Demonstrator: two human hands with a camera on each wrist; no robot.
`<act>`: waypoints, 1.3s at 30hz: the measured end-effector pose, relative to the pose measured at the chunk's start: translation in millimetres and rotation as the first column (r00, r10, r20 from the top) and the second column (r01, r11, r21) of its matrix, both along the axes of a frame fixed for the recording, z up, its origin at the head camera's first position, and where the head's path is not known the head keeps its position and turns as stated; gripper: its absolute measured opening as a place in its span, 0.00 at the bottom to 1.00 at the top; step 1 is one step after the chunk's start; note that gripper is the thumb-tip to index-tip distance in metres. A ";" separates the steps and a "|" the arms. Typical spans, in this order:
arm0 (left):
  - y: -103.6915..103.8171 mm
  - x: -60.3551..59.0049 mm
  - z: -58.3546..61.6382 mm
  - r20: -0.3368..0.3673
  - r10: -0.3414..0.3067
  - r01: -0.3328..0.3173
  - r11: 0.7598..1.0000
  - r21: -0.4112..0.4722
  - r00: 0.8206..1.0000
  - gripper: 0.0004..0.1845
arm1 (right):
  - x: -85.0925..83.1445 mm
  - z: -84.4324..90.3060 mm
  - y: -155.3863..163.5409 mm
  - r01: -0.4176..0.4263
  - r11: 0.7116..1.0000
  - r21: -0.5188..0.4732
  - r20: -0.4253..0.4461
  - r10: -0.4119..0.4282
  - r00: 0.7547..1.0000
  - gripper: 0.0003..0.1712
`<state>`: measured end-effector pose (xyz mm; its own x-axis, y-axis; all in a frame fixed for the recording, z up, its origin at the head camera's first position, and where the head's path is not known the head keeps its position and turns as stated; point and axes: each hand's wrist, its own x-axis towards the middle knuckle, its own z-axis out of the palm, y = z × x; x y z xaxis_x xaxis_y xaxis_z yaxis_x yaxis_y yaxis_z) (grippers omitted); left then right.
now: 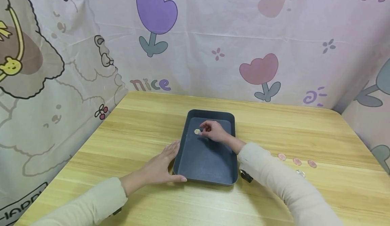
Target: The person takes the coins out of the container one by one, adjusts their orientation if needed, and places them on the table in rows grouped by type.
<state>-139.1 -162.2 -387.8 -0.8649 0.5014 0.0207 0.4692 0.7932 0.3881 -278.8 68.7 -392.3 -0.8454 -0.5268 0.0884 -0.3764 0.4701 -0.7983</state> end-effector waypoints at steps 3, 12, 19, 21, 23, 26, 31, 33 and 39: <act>-0.1 0.0 -0.1 -0.010 -0.003 0.002 1.000 -0.007 1.000 0.61 | -2.7 -1.0 -2.6 -0.027 0.998 0.061 0.002 0.027 1.000 0.20; -0.3 1.2 -1.8 -0.015 0.000 0.000 1.000 0.001 1.000 0.62 | -3.9 -1.4 -8.4 -0.072 0.978 0.197 0.001 0.073 0.997 0.21; -0.3 0.8 -2.1 -0.015 -0.002 0.002 1.000 -0.009 1.000 0.61 | -0.7 -4.3 -6.9 -0.062 0.981 0.181 0.001 0.063 0.998 0.14; -0.2 0.4 -2.5 -0.015 -0.003 0.003 1.000 -0.008 1.000 0.61 | 2.2 -3.7 -6.1 -0.057 0.981 0.184 -0.001 0.058 0.998 0.13; -0.3 0.5 -2.4 -0.014 -0.002 0.002 1.000 -0.005 1.000 0.61 | 5.4 -2.8 -6.0 -0.057 0.981 0.188 -0.009 0.060 0.998 0.13; -0.5 0.5 -2.6 -0.018 -0.002 0.002 1.000 -0.003 1.000 0.61 | 9.8 -1.5 -7.0 -0.064 0.979 0.192 -0.025 0.070 0.997 0.14; -0.7 0.4 -3.2 -0.029 -0.007 0.007 1.000 0.003 1.000 0.61 | 14.0 -3.8 -9.3 -0.077 0.973 0.218 -0.070 0.095 0.993 0.13; -0.7 0.4 -3.4 -0.029 -0.010 0.010 1.000 0.006 1.000 0.61 | 15.4 -5.3 -9.8 -0.073 0.970 0.231 -0.085 0.095 0.992 0.12; -0.5 -0.2 -3.7 -0.023 -0.010 0.011 1.000 0.018 1.000 0.61 | 21.7 -6.4 -13.3 -0.085 0.965 0.247 -0.111 0.115 0.987 0.11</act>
<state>-139.3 -162.7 -391.5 -0.8588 0.5100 0.0499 0.4865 0.7809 0.3918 -257.1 55.5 -398.7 -0.7778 -0.6266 0.0488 -0.5196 0.5974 -0.6108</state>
